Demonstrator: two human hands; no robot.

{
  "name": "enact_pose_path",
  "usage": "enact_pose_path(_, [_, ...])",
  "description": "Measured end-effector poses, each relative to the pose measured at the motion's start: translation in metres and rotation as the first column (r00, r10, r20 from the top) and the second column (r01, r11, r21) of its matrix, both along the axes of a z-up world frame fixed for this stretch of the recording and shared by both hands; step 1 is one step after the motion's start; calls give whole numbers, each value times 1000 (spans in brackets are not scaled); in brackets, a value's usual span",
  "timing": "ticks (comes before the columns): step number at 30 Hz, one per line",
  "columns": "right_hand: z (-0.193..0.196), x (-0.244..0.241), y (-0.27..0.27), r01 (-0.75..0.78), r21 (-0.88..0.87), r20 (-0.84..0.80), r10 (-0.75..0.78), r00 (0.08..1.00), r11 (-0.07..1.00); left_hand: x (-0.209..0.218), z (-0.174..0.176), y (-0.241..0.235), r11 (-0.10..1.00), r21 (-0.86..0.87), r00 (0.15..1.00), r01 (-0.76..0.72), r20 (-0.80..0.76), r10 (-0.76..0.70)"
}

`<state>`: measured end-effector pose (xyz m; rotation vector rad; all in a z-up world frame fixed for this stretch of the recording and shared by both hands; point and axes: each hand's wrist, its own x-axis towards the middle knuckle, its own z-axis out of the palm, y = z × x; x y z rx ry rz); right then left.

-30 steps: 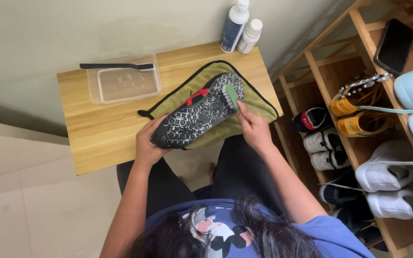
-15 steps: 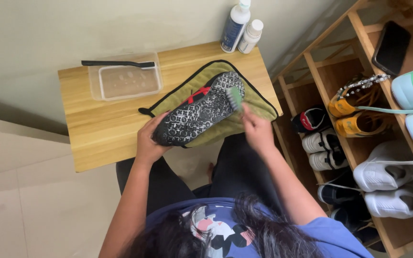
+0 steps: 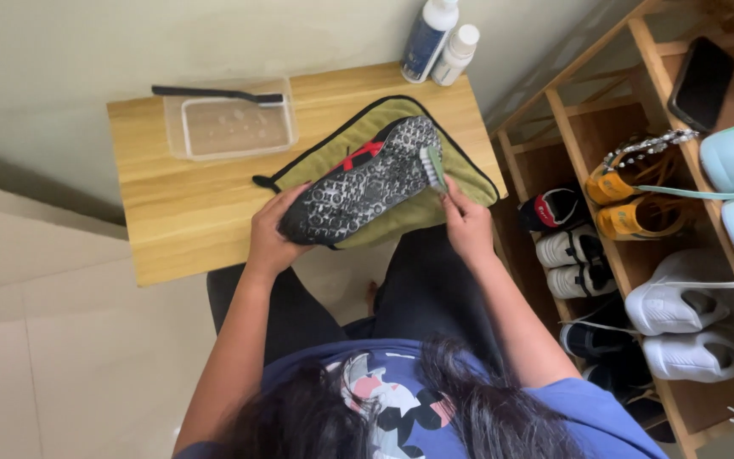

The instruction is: The person scrubs the sole of a black and red sneaker with a green brush while seated. They hold the shoe in one hand and use the brush in the other to clean the tread pattern.

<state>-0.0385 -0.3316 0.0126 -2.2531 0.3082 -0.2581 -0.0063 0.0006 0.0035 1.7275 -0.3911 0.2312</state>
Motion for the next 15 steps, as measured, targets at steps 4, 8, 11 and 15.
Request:
enact_pose_path(4, [16,-15,30,-136,-25,44,137,990,990,-1,2,0,1000,-10,1000,-9,-23,9])
enact_pose_path(8, [4,-7,12,-143,-96,73,150,986,985,-2,0,1,1000,3,1000,-3,9,3])
enact_pose_path(11, [3,-12,14,-135,-112,91,145,985,985,-4,-1,0,1000,5,1000,-6,3,6])
enact_pose_path(15, [19,-24,37,-204,-168,67,217,974,965,0,-3,1,1000,-15,1000,7,-8,-7])
